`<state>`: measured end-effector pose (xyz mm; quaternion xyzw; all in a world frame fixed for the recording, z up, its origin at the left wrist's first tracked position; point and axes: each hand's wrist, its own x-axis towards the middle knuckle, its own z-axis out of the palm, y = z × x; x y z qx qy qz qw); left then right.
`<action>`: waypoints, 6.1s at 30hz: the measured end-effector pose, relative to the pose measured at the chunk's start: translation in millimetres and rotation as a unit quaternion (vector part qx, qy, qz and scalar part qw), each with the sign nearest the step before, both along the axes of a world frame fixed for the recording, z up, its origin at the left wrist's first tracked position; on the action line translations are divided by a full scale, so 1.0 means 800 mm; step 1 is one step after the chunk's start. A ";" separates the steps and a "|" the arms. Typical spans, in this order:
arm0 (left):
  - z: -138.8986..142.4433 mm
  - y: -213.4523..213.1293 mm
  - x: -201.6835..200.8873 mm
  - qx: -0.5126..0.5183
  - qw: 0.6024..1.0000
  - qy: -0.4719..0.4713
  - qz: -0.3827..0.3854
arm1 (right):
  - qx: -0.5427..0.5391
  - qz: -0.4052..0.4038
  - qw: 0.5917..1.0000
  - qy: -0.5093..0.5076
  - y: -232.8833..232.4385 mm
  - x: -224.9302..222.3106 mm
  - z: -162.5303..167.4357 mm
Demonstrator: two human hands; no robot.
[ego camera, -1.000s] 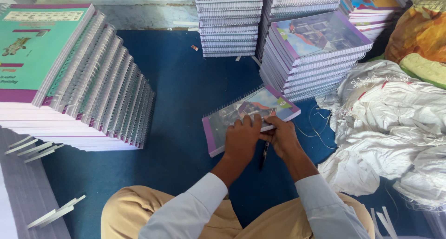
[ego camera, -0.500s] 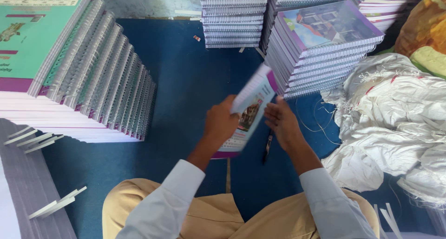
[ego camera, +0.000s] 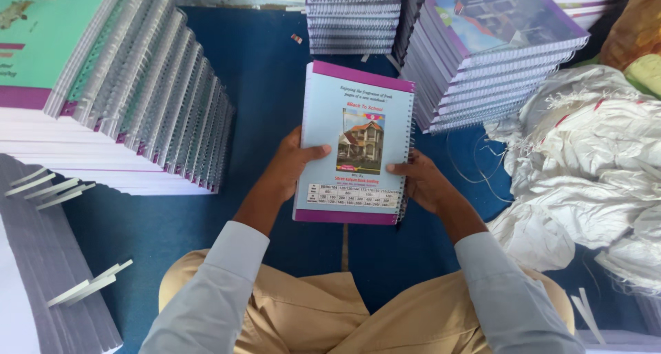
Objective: The person sits on the floor and repeatedly picks up spiral-bound notebooks from a stack, writes on the cover with a black marker, and places them on another stack. The person handles the notebooks one at a time and maintains two separate stacks throughout the clip.
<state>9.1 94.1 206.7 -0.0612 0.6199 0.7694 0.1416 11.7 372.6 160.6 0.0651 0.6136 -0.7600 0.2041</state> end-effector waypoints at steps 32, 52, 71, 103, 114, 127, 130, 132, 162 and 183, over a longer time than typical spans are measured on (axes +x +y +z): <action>-0.242 -0.080 -0.046 -0.053 0.991 -0.101 0.068 | 0.441 0.065 0.889 0.109 -0.058 -0.031 -0.150; -0.242 -0.089 0.011 -0.197 0.978 0.006 0.067 | 0.479 0.059 0.860 -0.164 0.011 0.011 -0.148; -0.284 -0.077 0.015 -0.372 0.917 0.085 0.118 | 0.155 -0.090 0.984 0.028 -0.100 0.073 -0.140; -0.272 -0.078 0.018 -0.375 0.919 0.037 0.115 | 0.266 -0.083 0.958 0.059 -0.143 0.093 -0.132; -0.285 -0.079 0.018 -0.374 0.914 0.088 0.130 | 0.247 -0.093 0.962 0.064 -0.139 0.091 -0.147; -0.271 -0.079 0.020 -0.369 0.920 0.054 0.120 | 0.261 -0.087 0.959 0.068 -0.142 0.092 -0.145; -0.272 -0.077 0.020 -0.364 0.923 0.050 0.118 | 0.240 -0.105 0.963 0.068 -0.142 0.092 -0.142; -0.274 -0.077 0.019 -0.371 0.919 0.057 0.119 | 0.256 -0.114 0.959 0.053 -0.141 0.091 -0.141; -0.244 -0.074 0.014 -0.052 0.985 -0.061 0.150 | 0.625 -0.085 0.773 -0.064 -0.066 0.062 -0.149; -0.216 -0.068 0.000 -0.026 0.994 -0.026 0.103 | 0.545 -0.128 0.798 0.223 -0.086 0.045 -0.165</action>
